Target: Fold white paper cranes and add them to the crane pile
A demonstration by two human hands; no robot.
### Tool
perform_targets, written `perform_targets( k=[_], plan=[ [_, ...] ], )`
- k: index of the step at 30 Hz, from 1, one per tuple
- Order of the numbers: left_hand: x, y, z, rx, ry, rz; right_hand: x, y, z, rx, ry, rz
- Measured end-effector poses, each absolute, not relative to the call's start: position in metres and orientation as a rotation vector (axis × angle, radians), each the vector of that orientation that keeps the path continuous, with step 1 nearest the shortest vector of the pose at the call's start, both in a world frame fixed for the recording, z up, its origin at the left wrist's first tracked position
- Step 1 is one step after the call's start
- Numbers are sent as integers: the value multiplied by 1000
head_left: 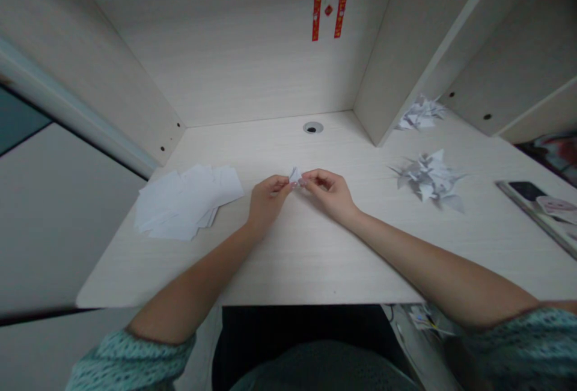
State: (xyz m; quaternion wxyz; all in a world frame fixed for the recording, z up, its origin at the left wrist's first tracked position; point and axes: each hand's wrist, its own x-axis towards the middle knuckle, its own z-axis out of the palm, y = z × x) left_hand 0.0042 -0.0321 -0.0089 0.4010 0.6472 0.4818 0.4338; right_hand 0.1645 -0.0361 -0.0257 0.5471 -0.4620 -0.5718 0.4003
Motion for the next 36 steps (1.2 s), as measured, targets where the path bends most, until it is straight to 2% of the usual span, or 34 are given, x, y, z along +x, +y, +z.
perform_targets(
  k=[6, 19, 36],
  plan=[
    [5, -32, -10, 1604, 1186, 1041, 165, -40, -21, -1080, -1468, 736],
    [4, -31, -8, 1538, 1230, 1044, 165, -38, -25, -1054, -1449, 837],
    [1, -30, -15, 1582, 1276, 850, 166, -39, -20, -1054, -1383, 791]
  ],
)
